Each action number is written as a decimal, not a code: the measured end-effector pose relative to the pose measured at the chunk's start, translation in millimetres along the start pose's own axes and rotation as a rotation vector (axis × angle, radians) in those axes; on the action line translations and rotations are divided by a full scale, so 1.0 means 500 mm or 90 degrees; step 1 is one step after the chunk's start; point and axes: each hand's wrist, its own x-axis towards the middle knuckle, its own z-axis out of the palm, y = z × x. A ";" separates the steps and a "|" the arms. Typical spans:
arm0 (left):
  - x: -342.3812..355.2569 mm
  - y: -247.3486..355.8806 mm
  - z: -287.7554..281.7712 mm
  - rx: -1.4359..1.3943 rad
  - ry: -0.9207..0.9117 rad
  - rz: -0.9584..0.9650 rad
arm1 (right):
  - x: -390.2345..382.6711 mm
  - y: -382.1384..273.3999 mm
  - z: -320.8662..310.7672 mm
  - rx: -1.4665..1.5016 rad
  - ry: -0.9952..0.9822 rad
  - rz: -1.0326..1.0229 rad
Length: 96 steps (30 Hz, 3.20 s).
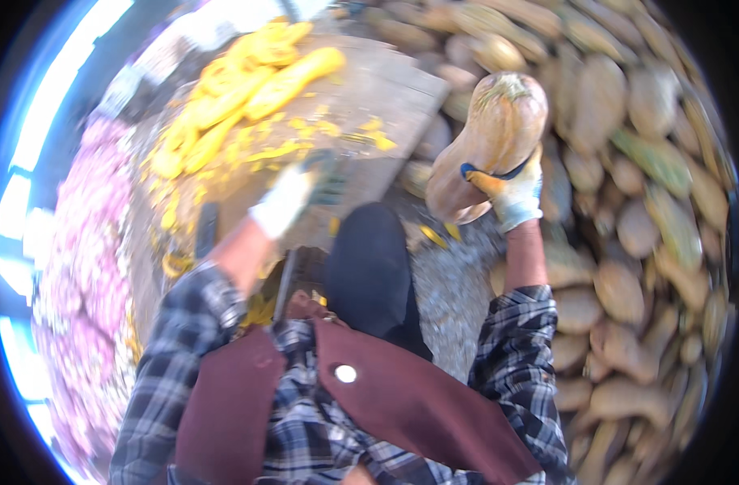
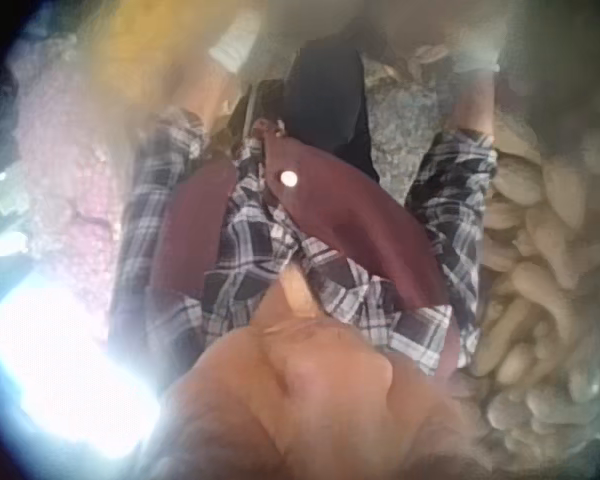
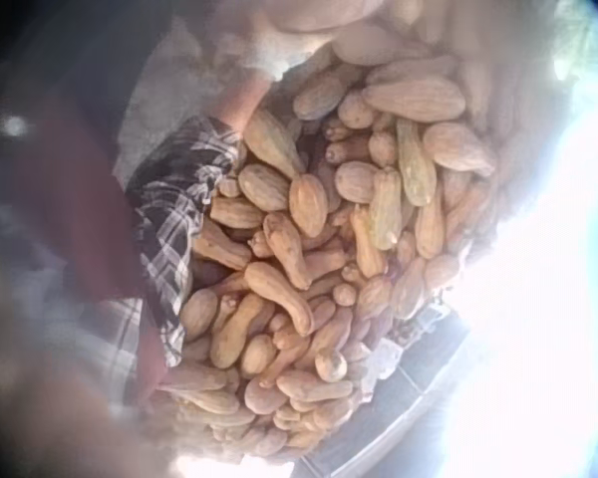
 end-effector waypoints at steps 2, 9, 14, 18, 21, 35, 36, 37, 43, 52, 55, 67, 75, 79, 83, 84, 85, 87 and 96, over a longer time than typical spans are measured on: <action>0.029 0.002 0.061 -0.231 -0.145 0.014 | 0.030 -0.126 0.094 0.025 -0.070 -0.126; -0.119 0.002 0.023 -0.641 -0.065 0.029 | -0.077 -0.262 0.430 -0.170 -0.343 -0.711; -0.265 -0.111 -0.109 -0.841 0.081 0.240 | -0.211 -0.211 0.610 -0.057 -0.422 -0.679; -0.211 -0.178 -0.261 -0.845 0.184 0.312 | -0.242 -0.118 0.705 -0.025 -0.441 -0.627; -0.142 -0.239 -0.390 -0.735 0.287 0.303 | -0.242 -0.065 0.749 -0.093 -0.510 -0.586; -0.097 -0.360 -0.341 -0.113 0.540 0.116 | -0.115 0.016 0.646 -0.838 -0.402 0.057; -0.099 -0.405 -0.341 -0.059 0.569 0.107 | -0.121 0.031 0.648 -0.849 -0.407 0.045; -0.121 -0.401 -0.314 0.061 0.564 0.094 | -0.112 0.053 0.636 -0.840 -0.409 0.051; -0.275 -0.426 -0.266 0.058 0.432 0.036 | -0.113 0.084 0.600 -0.882 -0.401 0.071; -0.351 -0.359 -0.204 0.179 0.456 0.178 | -0.227 0.040 0.600 0.069 -0.297 0.416; -0.349 -0.329 -0.183 -0.029 0.361 0.254 | -0.368 -0.072 0.627 0.317 -0.475 0.383; -0.415 -0.391 -0.283 0.098 0.597 0.043 | -0.434 -0.049 0.636 0.288 -0.393 0.302; -0.474 -0.449 -0.391 0.401 0.626 -0.323 | -0.192 0.110 0.680 0.032 -0.213 0.225; -0.469 -0.459 -0.402 0.413 0.590 -0.367 | -0.201 0.027 0.748 -0.537 -0.284 -0.055; -0.479 -0.404 -0.414 0.439 0.550 -0.390 | -0.328 -0.090 0.853 -0.489 -0.436 -0.013; -0.480 -0.400 -0.421 0.433 0.552 -0.387 | -0.354 -0.120 0.877 -0.552 -0.439 0.044; -0.490 -0.390 -0.424 0.427 0.544 -0.386 | -0.357 -0.117 0.882 -0.526 -0.440 0.041; -0.492 -0.385 -0.427 0.386 0.590 -0.360 | -0.350 -0.087 0.891 -0.479 -0.437 0.059; -0.411 -0.381 -0.339 0.057 0.703 0.094 | -0.337 0.000 0.771 -0.103 -0.485 0.199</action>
